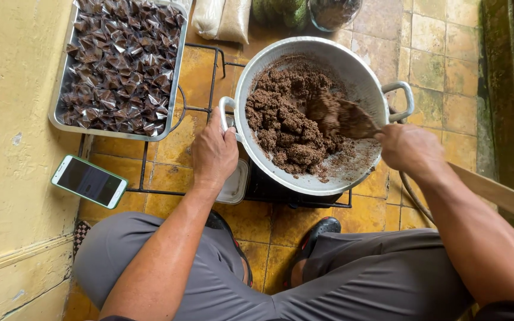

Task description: Stirring a thick brown food mixture in a large pot using a wooden paddle

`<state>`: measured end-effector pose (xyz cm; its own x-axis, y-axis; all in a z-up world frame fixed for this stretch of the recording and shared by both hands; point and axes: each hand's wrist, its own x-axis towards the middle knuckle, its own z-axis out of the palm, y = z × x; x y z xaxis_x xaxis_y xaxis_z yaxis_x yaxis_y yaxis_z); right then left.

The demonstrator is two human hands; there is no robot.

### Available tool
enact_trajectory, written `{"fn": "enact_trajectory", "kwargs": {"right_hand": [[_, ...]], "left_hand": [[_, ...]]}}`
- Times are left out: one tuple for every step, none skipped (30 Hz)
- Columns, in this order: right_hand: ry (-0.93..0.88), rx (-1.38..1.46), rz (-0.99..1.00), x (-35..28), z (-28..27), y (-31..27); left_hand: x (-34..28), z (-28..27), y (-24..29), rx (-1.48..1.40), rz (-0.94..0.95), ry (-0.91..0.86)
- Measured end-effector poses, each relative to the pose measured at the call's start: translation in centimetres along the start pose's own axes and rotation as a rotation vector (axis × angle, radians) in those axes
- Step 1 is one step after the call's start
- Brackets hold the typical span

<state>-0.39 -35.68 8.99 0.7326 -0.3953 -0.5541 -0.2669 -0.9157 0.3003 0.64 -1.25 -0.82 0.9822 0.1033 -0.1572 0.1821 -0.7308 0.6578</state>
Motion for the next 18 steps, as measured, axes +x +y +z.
{"fn": "enact_trajectory", "kwargs": {"right_hand": [[0.006,0.001,0.002,0.6,0.0,-0.8],[0.003,0.079,-0.022,1.1,0.1,-1.7],[0.001,0.156,-0.048,1.6,0.3,-2.6],[0.006,0.159,-0.05,2.4,0.8,-3.1],[0.08,0.148,-0.124,3.3,1.3,-3.6],[0.153,0.137,-0.197,4.1,1.9,-4.1],[0.156,0.14,-0.199,4.7,2.4,-4.2],[0.305,0.089,-0.271,5.4,2.8,-4.2],[0.454,0.037,-0.34,6.0,3.2,-4.2],[0.459,0.039,-0.34,5.3,2.9,-4.0],[0.49,-0.025,-0.385,4.7,2.5,-3.8],[0.517,-0.09,-0.43,4.0,2.3,-3.6],[0.516,-0.089,-0.43,3.6,2.1,-3.0],[0.543,-0.133,-0.47,3.1,2.2,-2.5],[0.569,-0.178,-0.511,2.7,2.2,-1.9],[0.566,-0.177,-0.512,2.3,2.0,-1.4],[0.583,-0.237,-0.509,1.9,1.8,-0.8],[0.599,-0.298,-0.503,1.5,1.6,-0.2]], "left_hand": [[0.2,0.1,0.0,-0.003,0.005,0.004],[0.2,0.1,-0.1,-0.014,-0.004,-0.006],[0.1,0.1,-0.2,-0.026,-0.012,-0.016],[0.3,0.4,-0.5,-0.025,-0.01,-0.011],[0.5,0.7,-0.8,-0.037,0.021,0.013],[0.6,1.0,-1.1,-0.049,0.05,0.034],[0.4,0.6,-0.9,-0.046,0.052,0.037],[0.3,0.4,-0.6,-0.068,0.037,0.013],[0.2,0.1,-0.3,-0.09,0.022,-0.012],[0.3,0.1,-0.4,-0.09,0.025,-0.009],[0.4,0.2,-0.6,-0.094,0.031,-0.006],[0.3,0.4,-0.8,-0.099,0.035,-0.007],[0.5,0.4,-0.7,-0.098,0.035,-0.007],[0.5,0.4,-0.8,-0.087,0.038,0.004],[0.6,0.5,-0.9,-0.077,0.042,0.016],[0.6,0.5,-1.0,-0.076,0.039,0.013],[0.7,0.6,-1.1,-0.069,0.043,0.025],[0.7,0.7,-1.1,-0.064,0.049,0.035]]}}
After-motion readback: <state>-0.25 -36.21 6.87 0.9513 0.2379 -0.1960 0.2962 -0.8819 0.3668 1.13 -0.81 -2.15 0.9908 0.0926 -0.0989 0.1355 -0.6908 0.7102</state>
